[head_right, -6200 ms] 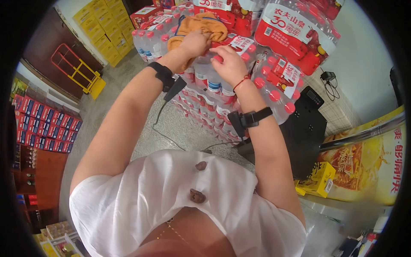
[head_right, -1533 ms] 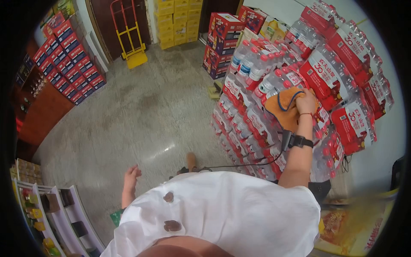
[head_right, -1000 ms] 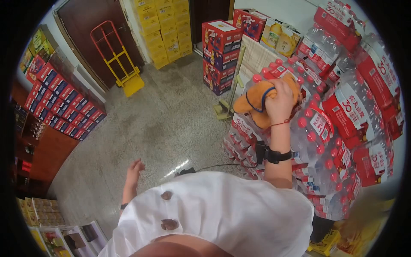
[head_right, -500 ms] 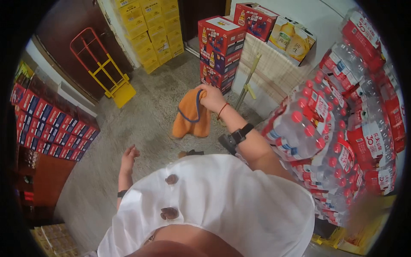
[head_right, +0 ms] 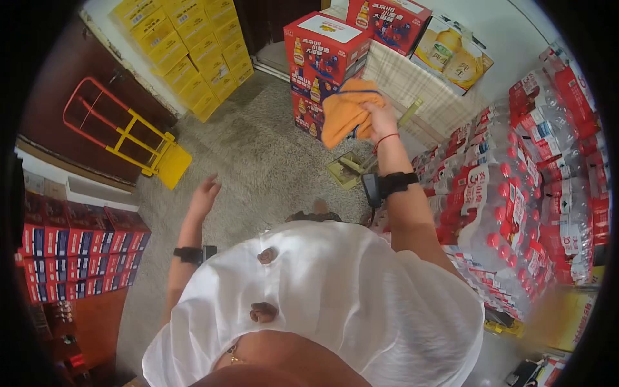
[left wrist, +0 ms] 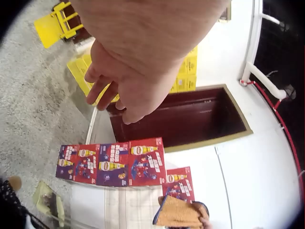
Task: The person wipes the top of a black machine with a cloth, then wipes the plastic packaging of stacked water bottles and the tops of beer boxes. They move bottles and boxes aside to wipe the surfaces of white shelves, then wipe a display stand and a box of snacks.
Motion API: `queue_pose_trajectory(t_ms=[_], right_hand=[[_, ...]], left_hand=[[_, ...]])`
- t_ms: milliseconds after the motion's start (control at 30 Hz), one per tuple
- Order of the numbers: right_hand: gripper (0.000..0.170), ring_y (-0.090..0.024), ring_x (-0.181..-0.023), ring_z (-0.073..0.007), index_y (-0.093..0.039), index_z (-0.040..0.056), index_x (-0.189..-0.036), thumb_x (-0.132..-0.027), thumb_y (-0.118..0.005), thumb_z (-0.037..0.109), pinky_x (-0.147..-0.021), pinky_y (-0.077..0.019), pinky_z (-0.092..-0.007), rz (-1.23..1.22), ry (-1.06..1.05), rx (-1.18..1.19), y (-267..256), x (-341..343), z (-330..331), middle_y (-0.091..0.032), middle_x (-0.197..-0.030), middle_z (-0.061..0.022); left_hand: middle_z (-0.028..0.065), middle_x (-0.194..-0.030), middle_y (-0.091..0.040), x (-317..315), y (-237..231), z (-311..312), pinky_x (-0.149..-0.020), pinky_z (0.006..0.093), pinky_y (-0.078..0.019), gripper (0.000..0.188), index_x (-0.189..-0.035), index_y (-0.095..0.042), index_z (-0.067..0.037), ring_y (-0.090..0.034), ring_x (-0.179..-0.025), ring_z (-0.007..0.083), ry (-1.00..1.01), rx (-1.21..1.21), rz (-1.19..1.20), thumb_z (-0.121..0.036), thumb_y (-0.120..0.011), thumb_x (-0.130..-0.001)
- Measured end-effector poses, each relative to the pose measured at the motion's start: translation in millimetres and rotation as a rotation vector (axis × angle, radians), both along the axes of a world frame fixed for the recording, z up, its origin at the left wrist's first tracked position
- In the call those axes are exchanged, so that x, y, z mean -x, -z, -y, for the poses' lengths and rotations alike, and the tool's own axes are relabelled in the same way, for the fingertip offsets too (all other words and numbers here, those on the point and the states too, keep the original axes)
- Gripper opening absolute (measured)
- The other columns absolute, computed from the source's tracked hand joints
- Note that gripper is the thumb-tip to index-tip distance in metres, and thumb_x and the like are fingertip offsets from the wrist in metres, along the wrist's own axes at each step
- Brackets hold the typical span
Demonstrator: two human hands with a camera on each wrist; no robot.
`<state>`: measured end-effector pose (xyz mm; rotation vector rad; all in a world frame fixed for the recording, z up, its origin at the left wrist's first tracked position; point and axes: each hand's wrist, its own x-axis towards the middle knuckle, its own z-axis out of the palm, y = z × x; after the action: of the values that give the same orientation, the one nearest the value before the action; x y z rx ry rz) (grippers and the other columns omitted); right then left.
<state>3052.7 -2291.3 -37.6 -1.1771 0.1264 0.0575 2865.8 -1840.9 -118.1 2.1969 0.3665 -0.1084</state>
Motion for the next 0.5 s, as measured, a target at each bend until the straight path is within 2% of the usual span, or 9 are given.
queue_pose_trajectory(t_ms=[67, 100, 167, 300, 367, 400, 433, 500], right_hand=[[0.047, -0.06, -0.098, -0.0227, -0.046, -0.003, -0.121, -0.076, -0.059, -0.006, -0.085, -0.0493, -0.0337, 0.136, 0.207, 0.079, -3, -42, 7, -0.059, -0.109, -0.0118], [0.047, -0.06, -0.098, -0.0227, -0.046, -0.003, -0.121, -0.076, -0.059, -0.006, -0.085, -0.0493, -0.0337, 0.135, 0.211, 0.078, -3, -67, 12, -0.059, -0.109, -0.0118], [0.05, -0.059, -0.099, -0.0217, -0.043, -0.0019, -0.125, -0.078, -0.059, -0.005, -0.084, -0.0495, -0.0329, 0.27, 0.348, 0.171, -1, -121, 19, -0.058, -0.112, -0.0113], [0.051, -0.058, -0.102, -0.0246, -0.045, 0.002, -0.126, -0.077, -0.062, 0.0, -0.088, -0.0476, -0.034, 0.439, 0.42, 0.248, -20, -227, 24, -0.056, -0.115, -0.013], [0.055, -0.055, -0.106, -0.0281, -0.048, 0.006, -0.125, -0.074, -0.067, 0.005, -0.091, -0.0447, -0.0355, 0.581, 0.653, 0.686, -11, -292, 33, -0.055, -0.115, -0.0152], [0.053, -0.052, -0.11, -0.0316, -0.053, 0.011, -0.122, -0.072, -0.069, 0.012, -0.094, -0.0422, -0.0375, 0.518, 0.681, 0.694, -26, -303, 23, -0.053, -0.116, -0.016], [0.053, -0.052, -0.11, -0.0316, -0.053, 0.011, -0.122, -0.072, -0.069, 0.012, -0.094, -0.0422, -0.0375, 0.501, 0.676, 0.695, -22, -322, 17, -0.053, -0.116, -0.016], [0.05, -0.051, -0.111, -0.0322, -0.055, 0.014, -0.12, -0.073, -0.069, 0.018, -0.092, -0.0434, -0.0369, 0.807, 0.654, 1.261, -15, -358, 12, -0.052, -0.117, -0.0146]], left_hand=[[0.02, -0.109, -0.062, -55, -18, 18, -0.088, 0.035, -0.0455, 0.05, -0.131, -0.048, -0.005, -0.06, -0.103, 0.03, 0.145, -0.072, 0.009, -0.031, -0.055, -0.089], [0.02, -0.109, -0.062, -83, -25, 28, -0.088, 0.035, -0.0455, 0.05, -0.131, -0.048, -0.005, -0.06, -0.103, 0.03, 0.149, -0.074, 0.009, -0.031, -0.055, -0.089], [0.0212, -0.117, -0.057, -141, -38, 47, -0.091, 0.0365, -0.0442, 0.051, -0.131, -0.047, -0.006, -0.058, -0.105, 0.0329, 0.292, -0.14, 0.043, -0.031, -0.057, -0.088], [0.0216, -0.124, -0.052, -272, -54, 83, -0.094, 0.0392, -0.0433, 0.051, -0.131, -0.046, -0.007, -0.054, -0.109, 0.0354, 0.45, -0.309, 0.168, -0.03, -0.057, -0.087], [0.0193, -0.125, -0.049, -336, -65, 101, -0.093, 0.0394, -0.0434, 0.052, -0.133, -0.044, -0.009, -0.052, -0.111, 0.0345, 0.572, -0.415, 0.245, -0.027, -0.058, -0.086], [0.0193, -0.125, -0.049, -366, -69, 109, -0.093, 0.0394, -0.0434, 0.052, -0.133, -0.044, -0.009, -0.052, -0.111, 0.0345, 0.58, -0.422, 0.223, -0.027, -0.058, -0.086], [0.0188, -0.127, -0.047, -397, -73, 118, -0.095, 0.0399, -0.0423, 0.053, -0.134, -0.042, -0.009, -0.05, -0.114, 0.0348, 0.617, -0.429, 0.292, -0.026, -0.059, -0.086], [0.0184, -0.129, -0.045, -454, -73, 136, -0.097, 0.0404, -0.0412, 0.055, -0.135, -0.041, -0.01, -0.047, -0.117, 0.035, 0.654, -0.427, 0.35, -0.025, -0.06, -0.085]])
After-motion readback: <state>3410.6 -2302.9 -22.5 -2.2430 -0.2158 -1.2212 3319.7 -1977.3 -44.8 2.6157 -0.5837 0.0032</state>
